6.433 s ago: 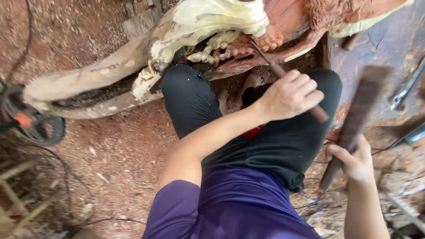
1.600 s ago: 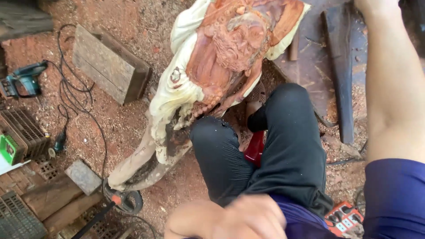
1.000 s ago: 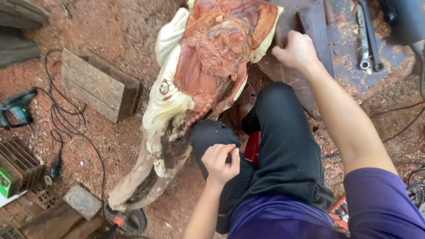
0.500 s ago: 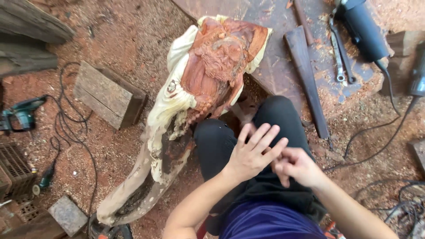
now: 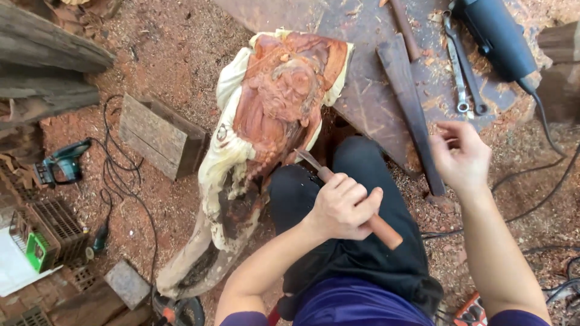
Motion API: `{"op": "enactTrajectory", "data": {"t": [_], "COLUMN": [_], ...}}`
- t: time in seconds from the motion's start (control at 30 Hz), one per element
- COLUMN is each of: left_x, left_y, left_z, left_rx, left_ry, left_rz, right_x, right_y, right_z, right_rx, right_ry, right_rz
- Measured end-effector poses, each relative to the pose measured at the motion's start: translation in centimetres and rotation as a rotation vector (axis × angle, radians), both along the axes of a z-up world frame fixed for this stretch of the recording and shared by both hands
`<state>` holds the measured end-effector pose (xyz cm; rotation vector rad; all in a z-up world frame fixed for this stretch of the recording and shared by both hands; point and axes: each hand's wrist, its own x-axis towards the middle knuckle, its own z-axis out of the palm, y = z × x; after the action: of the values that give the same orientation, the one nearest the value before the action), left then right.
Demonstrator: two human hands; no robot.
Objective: Carving a large wooden figure using a hand chisel and a wooden mallet in a workshop.
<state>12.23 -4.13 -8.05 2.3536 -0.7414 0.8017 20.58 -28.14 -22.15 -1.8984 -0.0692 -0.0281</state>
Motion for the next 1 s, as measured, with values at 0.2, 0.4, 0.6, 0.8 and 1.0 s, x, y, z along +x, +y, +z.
{"op": "enactTrajectory", "data": {"t": [0.2, 0.4, 0.6, 0.8, 1.0], "left_x": [5.8, 12.6, 15.1, 15.7, 15.9], "left_y": [-0.9, -2.4, -2.3, -0.8, -1.7], "left_z": [0.5, -6.6, -11.2, -11.5, -11.9], "left_rx": [-0.069, -0.19, -0.304, -0.216, -0.259], "left_ry": [0.031, -0.09, -0.117, -0.01, -0.003], "left_rz": [-0.012, 0.028, 0.124, 0.124, 0.179], "right_x": [0.5, -2.2, -6.0, -5.8, -4.6], "right_y": [3.6, 0.0, -4.5, -4.2, 1.7], "right_z": [0.0, -4.9, -1.0, 4.7, 1.2], "right_rx": [-0.965, -0.752, -0.22, 0.137, 0.422], "right_ry": [0.132, -0.002, 0.467, -0.217, -0.137], "right_rz": [0.283, 0.089, -0.118, -0.154, -0.036]}}
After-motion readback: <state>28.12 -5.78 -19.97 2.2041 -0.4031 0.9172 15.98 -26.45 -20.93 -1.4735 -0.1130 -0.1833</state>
